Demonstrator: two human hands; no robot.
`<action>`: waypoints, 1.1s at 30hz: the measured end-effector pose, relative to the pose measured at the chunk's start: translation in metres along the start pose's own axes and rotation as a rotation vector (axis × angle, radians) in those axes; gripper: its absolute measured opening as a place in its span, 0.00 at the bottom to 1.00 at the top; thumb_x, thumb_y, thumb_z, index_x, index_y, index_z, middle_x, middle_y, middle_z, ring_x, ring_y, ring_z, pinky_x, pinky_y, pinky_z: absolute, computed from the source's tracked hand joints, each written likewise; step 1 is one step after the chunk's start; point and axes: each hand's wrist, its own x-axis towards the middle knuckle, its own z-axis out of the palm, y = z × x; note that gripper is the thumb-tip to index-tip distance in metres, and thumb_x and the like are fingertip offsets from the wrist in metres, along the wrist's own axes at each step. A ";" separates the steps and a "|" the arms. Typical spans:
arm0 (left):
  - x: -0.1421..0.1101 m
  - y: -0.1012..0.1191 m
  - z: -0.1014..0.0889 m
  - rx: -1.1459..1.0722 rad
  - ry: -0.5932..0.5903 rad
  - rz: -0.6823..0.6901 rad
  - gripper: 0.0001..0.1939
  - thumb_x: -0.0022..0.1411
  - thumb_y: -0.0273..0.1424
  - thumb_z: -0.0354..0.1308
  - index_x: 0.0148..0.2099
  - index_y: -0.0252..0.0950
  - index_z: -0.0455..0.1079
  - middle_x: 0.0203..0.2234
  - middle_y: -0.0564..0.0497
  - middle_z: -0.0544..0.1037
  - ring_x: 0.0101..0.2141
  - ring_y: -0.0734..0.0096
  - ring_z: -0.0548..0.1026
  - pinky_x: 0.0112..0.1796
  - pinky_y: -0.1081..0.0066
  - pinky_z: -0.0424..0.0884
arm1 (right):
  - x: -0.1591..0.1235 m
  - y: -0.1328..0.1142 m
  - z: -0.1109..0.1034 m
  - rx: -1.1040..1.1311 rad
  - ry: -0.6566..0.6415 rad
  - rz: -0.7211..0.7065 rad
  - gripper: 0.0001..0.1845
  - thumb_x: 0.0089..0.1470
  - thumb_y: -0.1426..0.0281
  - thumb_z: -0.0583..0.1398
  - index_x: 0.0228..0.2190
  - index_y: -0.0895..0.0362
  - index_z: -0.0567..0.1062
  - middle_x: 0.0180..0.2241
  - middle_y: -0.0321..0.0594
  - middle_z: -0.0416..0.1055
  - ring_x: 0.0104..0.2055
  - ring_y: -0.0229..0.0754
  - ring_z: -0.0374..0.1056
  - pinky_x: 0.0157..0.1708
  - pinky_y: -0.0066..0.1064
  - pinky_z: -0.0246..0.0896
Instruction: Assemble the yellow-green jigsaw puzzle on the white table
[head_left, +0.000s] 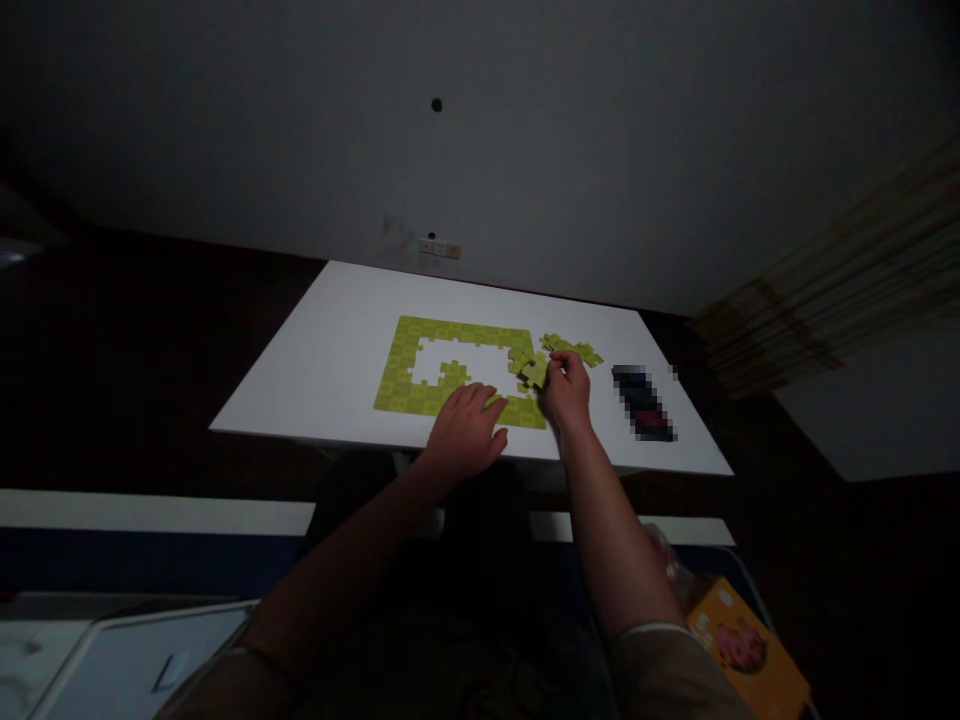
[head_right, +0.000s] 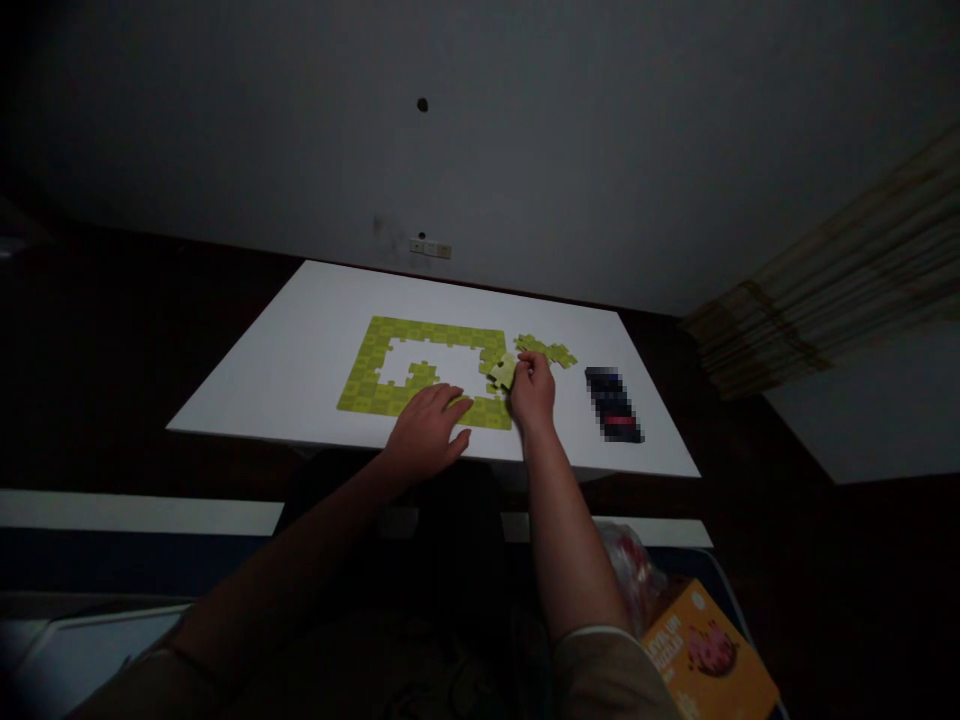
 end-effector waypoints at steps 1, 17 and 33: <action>0.005 0.005 0.002 0.000 -0.005 -0.016 0.27 0.76 0.40 0.64 0.70 0.34 0.74 0.68 0.36 0.78 0.68 0.44 0.73 0.73 0.49 0.64 | 0.000 0.000 0.000 0.003 0.002 0.000 0.16 0.63 0.56 0.59 0.44 0.51 0.79 0.43 0.42 0.81 0.48 0.53 0.74 0.54 0.46 0.67; 0.052 0.005 0.017 -0.136 -0.070 -0.207 0.23 0.67 0.39 0.74 0.60 0.39 0.75 0.58 0.39 0.79 0.61 0.45 0.75 0.63 0.51 0.75 | 0.002 -0.010 -0.002 0.040 0.002 0.043 0.14 0.58 0.56 0.58 0.40 0.50 0.78 0.41 0.41 0.81 0.48 0.54 0.73 0.54 0.46 0.69; 0.040 0.044 0.015 0.007 -0.010 0.010 0.26 0.76 0.39 0.62 0.70 0.33 0.73 0.68 0.34 0.79 0.69 0.44 0.73 0.73 0.47 0.64 | 0.006 -0.003 0.001 0.077 0.006 0.051 0.13 0.57 0.57 0.58 0.39 0.49 0.77 0.41 0.40 0.79 0.47 0.52 0.73 0.52 0.45 0.68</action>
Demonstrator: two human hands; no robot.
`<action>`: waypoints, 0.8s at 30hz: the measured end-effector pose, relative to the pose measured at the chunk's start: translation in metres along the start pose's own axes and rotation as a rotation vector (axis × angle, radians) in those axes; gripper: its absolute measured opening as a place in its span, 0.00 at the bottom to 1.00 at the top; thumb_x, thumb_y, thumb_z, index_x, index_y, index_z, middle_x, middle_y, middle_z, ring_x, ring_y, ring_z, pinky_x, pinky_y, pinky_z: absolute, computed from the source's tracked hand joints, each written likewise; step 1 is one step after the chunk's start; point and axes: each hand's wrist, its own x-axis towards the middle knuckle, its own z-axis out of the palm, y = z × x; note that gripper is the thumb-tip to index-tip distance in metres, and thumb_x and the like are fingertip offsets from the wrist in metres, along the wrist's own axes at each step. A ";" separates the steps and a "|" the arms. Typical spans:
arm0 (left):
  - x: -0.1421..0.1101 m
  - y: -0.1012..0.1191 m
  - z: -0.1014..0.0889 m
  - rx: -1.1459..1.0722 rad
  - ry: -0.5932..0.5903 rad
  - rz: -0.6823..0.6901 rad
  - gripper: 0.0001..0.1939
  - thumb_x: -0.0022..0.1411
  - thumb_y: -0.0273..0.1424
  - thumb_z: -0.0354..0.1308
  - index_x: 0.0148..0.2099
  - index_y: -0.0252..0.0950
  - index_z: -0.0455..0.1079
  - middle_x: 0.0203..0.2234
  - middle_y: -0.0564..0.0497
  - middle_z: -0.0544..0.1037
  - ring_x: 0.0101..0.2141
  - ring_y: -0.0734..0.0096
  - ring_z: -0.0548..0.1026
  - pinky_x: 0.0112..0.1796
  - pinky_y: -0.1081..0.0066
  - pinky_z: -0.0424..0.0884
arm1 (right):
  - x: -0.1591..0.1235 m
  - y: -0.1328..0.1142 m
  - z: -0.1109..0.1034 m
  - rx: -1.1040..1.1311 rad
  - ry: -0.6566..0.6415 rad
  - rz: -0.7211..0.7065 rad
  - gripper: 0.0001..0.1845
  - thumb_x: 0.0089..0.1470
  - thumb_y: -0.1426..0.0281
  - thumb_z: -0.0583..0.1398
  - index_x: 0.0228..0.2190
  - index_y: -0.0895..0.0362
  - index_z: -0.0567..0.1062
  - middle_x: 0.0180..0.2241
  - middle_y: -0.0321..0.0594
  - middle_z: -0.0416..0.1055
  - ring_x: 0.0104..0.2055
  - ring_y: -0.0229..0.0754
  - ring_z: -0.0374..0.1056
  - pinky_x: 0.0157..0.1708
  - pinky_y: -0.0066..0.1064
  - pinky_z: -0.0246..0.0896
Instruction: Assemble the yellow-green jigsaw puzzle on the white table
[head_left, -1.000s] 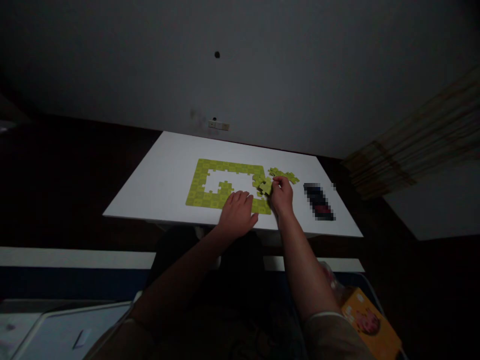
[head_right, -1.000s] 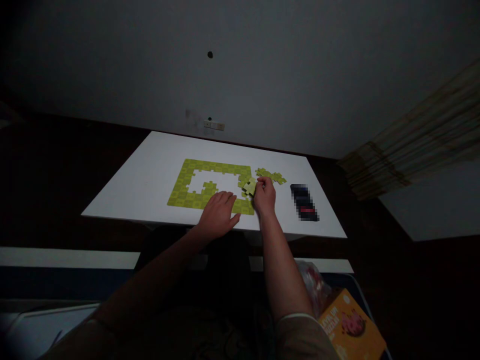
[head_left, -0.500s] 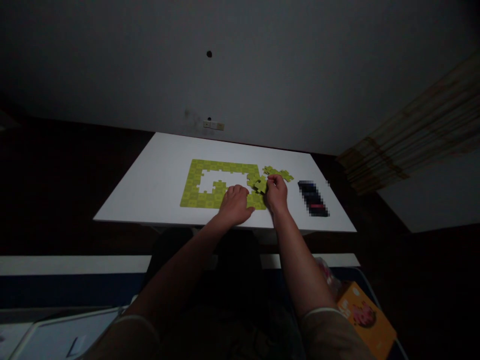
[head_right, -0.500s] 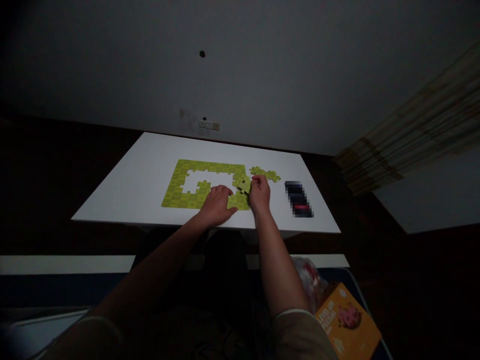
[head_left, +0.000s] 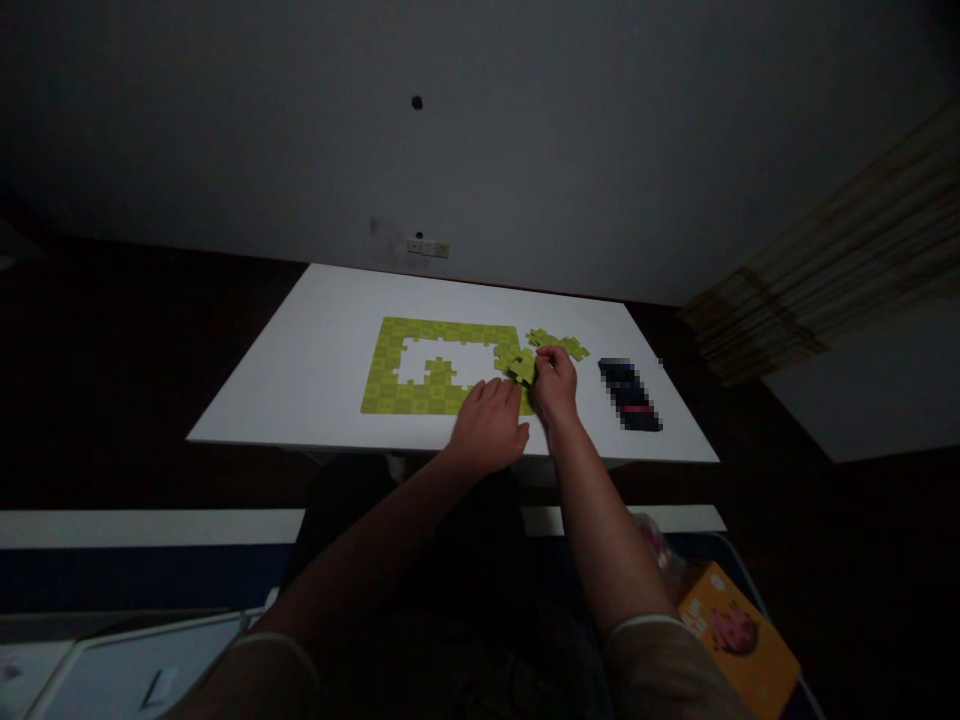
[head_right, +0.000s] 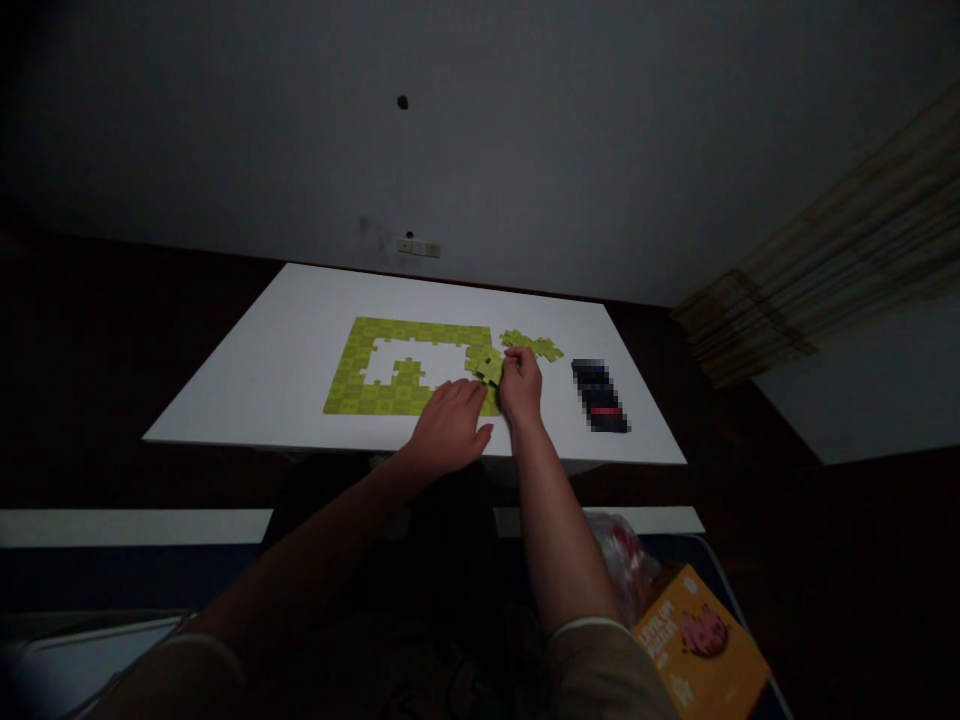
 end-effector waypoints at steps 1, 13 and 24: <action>-0.002 0.006 0.004 -0.006 -0.007 0.025 0.29 0.77 0.41 0.60 0.72 0.32 0.71 0.70 0.33 0.77 0.71 0.43 0.71 0.75 0.47 0.61 | 0.000 0.001 0.000 0.006 0.001 -0.001 0.13 0.57 0.57 0.58 0.40 0.50 0.77 0.41 0.40 0.79 0.47 0.52 0.73 0.52 0.45 0.68; -0.006 0.015 0.023 -0.032 -0.041 0.026 0.34 0.80 0.44 0.54 0.77 0.26 0.66 0.77 0.30 0.69 0.78 0.41 0.64 0.77 0.45 0.57 | -0.002 0.002 0.000 -0.006 0.012 -0.017 0.11 0.60 0.59 0.58 0.41 0.49 0.77 0.43 0.42 0.79 0.48 0.52 0.72 0.55 0.47 0.66; -0.003 0.018 0.017 -0.026 -0.049 -0.024 0.34 0.77 0.46 0.59 0.73 0.26 0.70 0.77 0.27 0.68 0.77 0.38 0.65 0.76 0.47 0.60 | 0.003 0.014 0.002 0.002 0.020 -0.027 0.13 0.59 0.58 0.58 0.41 0.50 0.77 0.41 0.39 0.78 0.47 0.50 0.72 0.54 0.46 0.67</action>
